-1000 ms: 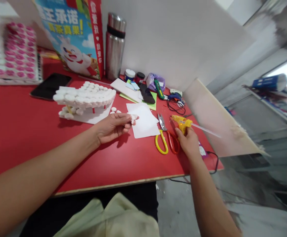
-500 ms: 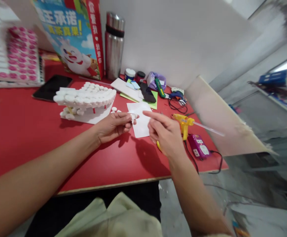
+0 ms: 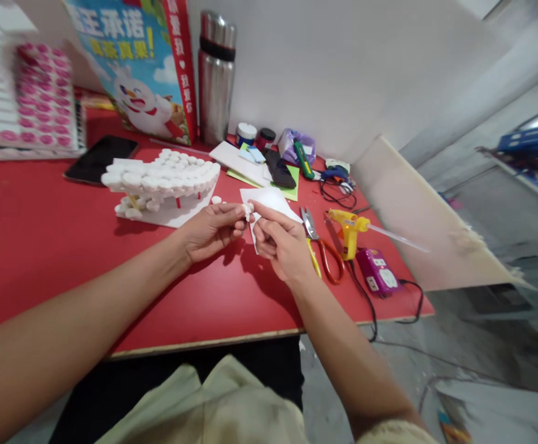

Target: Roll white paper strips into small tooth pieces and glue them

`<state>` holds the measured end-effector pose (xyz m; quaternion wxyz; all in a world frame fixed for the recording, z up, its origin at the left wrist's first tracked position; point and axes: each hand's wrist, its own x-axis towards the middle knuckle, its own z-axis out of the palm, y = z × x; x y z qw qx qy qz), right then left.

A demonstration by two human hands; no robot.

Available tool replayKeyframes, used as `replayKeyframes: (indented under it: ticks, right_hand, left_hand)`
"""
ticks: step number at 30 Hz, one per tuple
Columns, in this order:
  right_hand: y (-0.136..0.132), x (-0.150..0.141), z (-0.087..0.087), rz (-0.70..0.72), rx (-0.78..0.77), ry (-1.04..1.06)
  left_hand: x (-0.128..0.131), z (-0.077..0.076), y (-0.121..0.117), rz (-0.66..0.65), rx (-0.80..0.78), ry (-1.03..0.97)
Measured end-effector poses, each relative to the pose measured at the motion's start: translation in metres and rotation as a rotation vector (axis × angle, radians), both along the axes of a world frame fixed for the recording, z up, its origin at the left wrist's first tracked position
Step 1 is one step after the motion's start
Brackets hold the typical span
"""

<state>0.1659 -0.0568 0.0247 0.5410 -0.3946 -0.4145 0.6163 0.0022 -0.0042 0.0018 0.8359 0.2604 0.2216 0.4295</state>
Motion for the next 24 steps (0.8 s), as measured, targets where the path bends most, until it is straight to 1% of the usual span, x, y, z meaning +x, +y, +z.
replayKeyframes:
  ticks: [9, 16, 20, 24]
  right_hand:
    - [-0.0009, -0.0008, -0.0030, 0.060, 0.029, 0.002]
    - [-0.0010, -0.0025, -0.0044, 0.074, 0.070, -0.074]
    - [-0.0021, -0.0016, -0.0048, 0.043, 0.134, -0.225]
    - [-0.0021, 0.0027, -0.0062, -0.015, 0.311, -0.493]
  left_hand:
    - [0.0010, 0.0001, 0.0001, 0.026, 0.003, -0.034]
    - [0.0003, 0.0011, 0.0002, 0.044, -0.017, -0.019]
    - [0.0001, 0.0022, 0.0005, 0.048, -0.017, -0.012]
    - [0.0004, 0.0039, 0.0001, 0.058, -0.012, 0.027]
